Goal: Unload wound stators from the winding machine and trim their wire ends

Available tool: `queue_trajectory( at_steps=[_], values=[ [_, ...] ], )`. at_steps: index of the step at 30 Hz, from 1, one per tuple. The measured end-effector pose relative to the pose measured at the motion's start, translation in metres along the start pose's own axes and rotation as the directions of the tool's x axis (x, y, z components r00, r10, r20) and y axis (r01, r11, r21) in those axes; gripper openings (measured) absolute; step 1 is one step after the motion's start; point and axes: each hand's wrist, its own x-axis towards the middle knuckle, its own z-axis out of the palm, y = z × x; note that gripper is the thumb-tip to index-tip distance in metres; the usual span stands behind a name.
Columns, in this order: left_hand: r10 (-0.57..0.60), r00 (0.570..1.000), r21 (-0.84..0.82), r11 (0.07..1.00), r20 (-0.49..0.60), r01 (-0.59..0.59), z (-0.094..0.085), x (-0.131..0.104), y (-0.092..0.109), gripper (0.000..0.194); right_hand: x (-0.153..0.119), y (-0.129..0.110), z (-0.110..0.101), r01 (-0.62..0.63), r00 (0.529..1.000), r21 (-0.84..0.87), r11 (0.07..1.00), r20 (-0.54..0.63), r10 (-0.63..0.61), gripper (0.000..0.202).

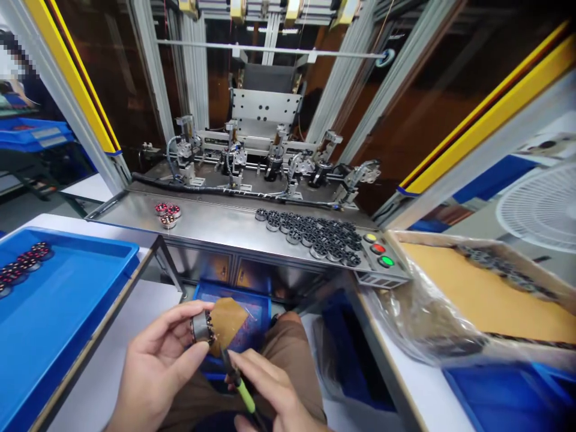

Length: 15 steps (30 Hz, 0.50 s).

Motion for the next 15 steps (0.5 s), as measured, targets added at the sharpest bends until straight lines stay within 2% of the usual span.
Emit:
queue_trajectory(
  at_steps=[3,10,15],
  values=[
    [0.005,1.000,-0.008,1.000,0.005,-0.005,0.000,-0.004,0.001,0.033,0.009,-0.003,0.006,0.061,0.998,0.029,0.998,-0.016,-0.060,0.088],
    [-0.004,1.000,-0.027,1.000,0.011,0.004,-0.005,-0.008,0.000,0.034,0.011,-0.003,0.012,0.037,0.999,0.018,0.999,-0.020,-0.036,0.085],
    [-0.004,1.000,-0.013,1.000,0.008,0.004,-0.005,-0.009,-0.002,0.032,0.012,-0.004,0.010,0.077,0.995,-0.032,0.997,-0.056,-0.079,0.086]
  ],
)
